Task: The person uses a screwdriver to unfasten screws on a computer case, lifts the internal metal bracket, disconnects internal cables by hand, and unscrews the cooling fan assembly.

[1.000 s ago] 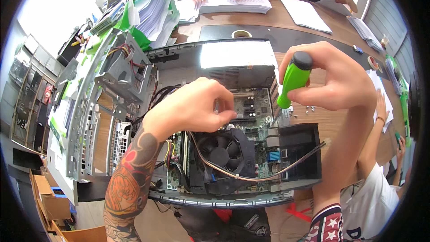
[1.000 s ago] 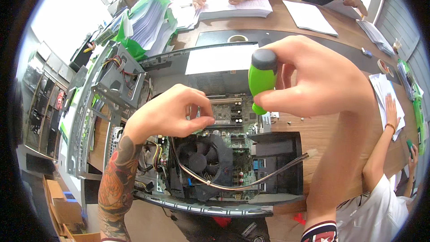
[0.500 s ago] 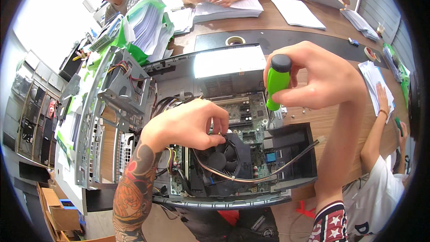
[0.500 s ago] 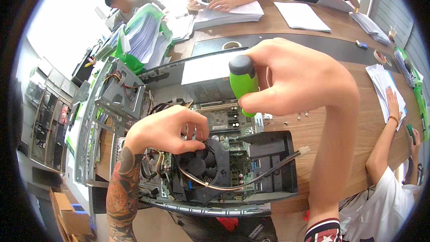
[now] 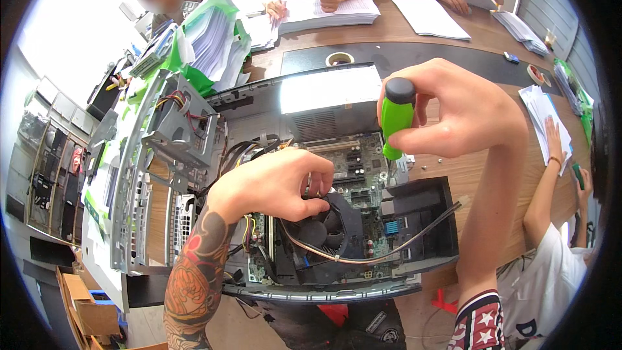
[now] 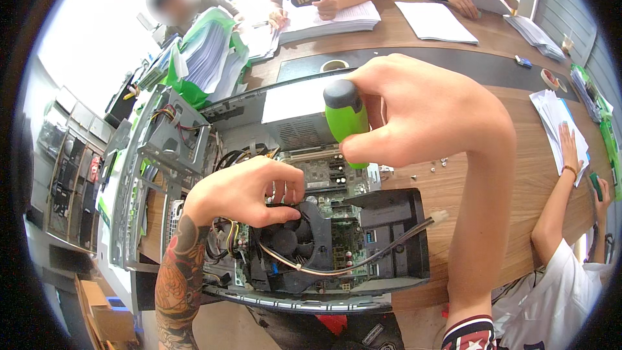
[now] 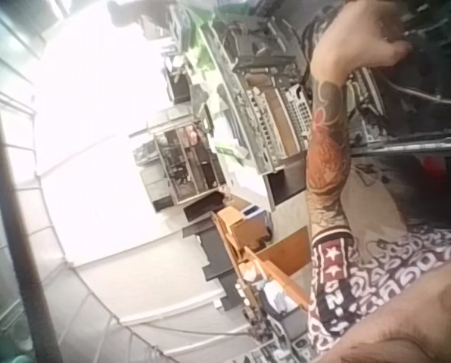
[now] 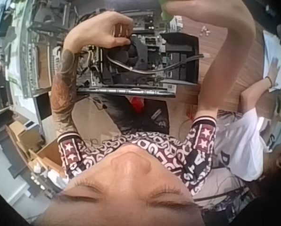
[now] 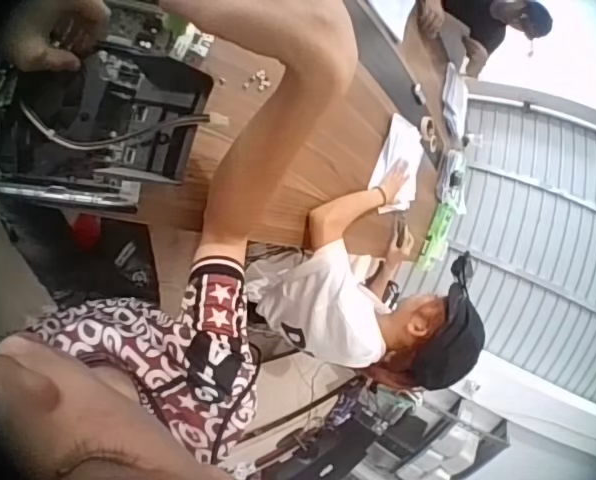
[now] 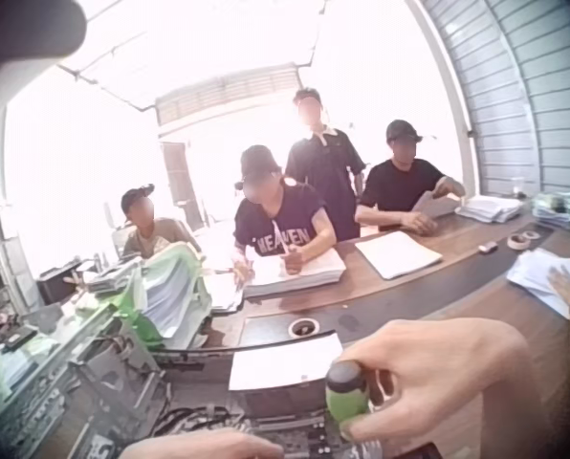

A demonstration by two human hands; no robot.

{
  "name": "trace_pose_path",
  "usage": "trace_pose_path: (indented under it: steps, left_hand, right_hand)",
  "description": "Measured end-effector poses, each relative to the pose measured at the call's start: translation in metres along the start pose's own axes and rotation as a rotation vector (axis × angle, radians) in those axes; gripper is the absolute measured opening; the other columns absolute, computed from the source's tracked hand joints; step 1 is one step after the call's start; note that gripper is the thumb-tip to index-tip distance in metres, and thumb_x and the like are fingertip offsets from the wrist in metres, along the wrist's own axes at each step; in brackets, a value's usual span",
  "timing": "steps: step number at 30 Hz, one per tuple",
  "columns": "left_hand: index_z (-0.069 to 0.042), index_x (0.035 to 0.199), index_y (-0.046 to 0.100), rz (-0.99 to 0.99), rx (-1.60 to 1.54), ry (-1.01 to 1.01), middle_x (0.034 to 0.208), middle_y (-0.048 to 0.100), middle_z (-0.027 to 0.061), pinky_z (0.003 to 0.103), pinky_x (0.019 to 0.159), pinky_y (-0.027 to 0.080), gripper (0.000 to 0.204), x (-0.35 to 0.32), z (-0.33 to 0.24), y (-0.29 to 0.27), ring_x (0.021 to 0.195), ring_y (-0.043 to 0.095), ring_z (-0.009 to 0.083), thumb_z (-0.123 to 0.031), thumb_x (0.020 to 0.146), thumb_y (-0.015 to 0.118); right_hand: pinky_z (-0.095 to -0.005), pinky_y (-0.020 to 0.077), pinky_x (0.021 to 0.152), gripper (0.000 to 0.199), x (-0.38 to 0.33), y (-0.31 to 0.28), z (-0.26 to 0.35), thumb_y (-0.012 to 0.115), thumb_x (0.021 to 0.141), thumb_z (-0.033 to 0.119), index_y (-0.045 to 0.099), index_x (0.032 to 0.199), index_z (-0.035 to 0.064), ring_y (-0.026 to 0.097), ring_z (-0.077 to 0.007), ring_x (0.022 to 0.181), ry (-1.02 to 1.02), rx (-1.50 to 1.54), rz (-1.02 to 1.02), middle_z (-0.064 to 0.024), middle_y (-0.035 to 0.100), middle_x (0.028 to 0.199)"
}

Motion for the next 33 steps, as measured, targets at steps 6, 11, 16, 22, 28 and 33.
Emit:
trace_pose_path:
  steps: [6,11,16,22,28,33]
  left_hand:
    - [0.000,0.087,0.064,0.015,0.008,-0.020,0.080,0.068,0.0130,0.039,0.071,0.053,0.037,0.000,0.000,0.002,0.077,0.067,0.0286,-0.032,0.080,0.079]
    - [0.000,0.088,0.062,0.018,0.011,-0.005,0.080,0.067,0.0129,0.039,0.070,0.053,0.041,0.003,-0.002,0.004,0.076,0.066,0.0287,-0.035,0.079,0.080]
    - [0.001,0.088,0.062,0.037,-0.003,-0.025,0.080,0.066,0.0133,0.039,0.071,0.052,0.037,0.002,0.000,0.003,0.077,0.066,0.0283,-0.031,0.079,0.078]
    - [0.000,0.093,0.062,0.026,-0.066,0.050,0.086,0.065,0.0095,0.034,0.078,0.052,0.025,-0.004,0.011,0.003,0.082,0.063,0.0212,-0.016,0.080,0.076]
    - [0.001,0.092,0.061,0.044,-0.033,0.024,0.082,0.065,0.0116,0.037,0.075,0.053,0.031,0.001,0.006,0.005,0.081,0.065,0.0249,-0.024,0.079,0.075]
    - [0.001,0.092,0.061,0.015,-0.049,0.079,0.082,0.064,0.0118,0.037,0.075,0.053,0.028,0.000,0.009,0.006,0.080,0.064,0.0256,-0.020,0.078,0.074]
  right_hand:
    - [-0.0266,0.0514,0.061,0.016,0.001,0.000,-0.005,0.073,0.073,0.012,0.067,0.083,0.0029,0.063,-0.0135,0.066,0.036,-0.057,0.058,-0.0044,0.068,0.075]
    - [-0.0265,0.0499,0.059,0.014,-0.002,-0.003,-0.001,0.074,0.073,0.013,0.067,0.081,0.0031,0.063,-0.0132,0.064,-0.010,-0.120,0.032,-0.0038,0.067,0.071]
    - [-0.0268,0.0489,0.058,0.015,0.000,-0.002,-0.004,0.076,0.074,0.015,0.068,0.079,0.0034,0.062,-0.0126,0.062,-0.036,-0.138,-0.011,-0.0032,0.067,0.069]
    - [-0.0263,0.0479,0.057,0.015,0.000,-0.002,-0.002,0.076,0.074,0.015,0.068,0.079,0.0032,0.062,-0.0121,0.061,-0.033,-0.121,0.001,-0.0033,0.067,0.068]
    - [-0.0262,0.0469,0.056,0.015,-0.001,-0.003,-0.004,0.077,0.073,0.015,0.068,0.078,0.0030,0.061,-0.0114,0.060,-0.011,-0.129,-0.003,-0.0026,0.065,0.066]
    - [-0.0257,0.0463,0.055,0.016,-0.001,-0.003,-0.002,0.077,0.072,0.015,0.068,0.077,0.0030,0.060,-0.0113,0.059,-0.019,-0.126,0.001,-0.0026,0.064,0.065]
Point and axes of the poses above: each hand's wrist, its own x-axis towards the middle knuckle, its own y-axis out of the palm, z = x × y, the point moved 5 cm from there along x, towards the middle knuckle
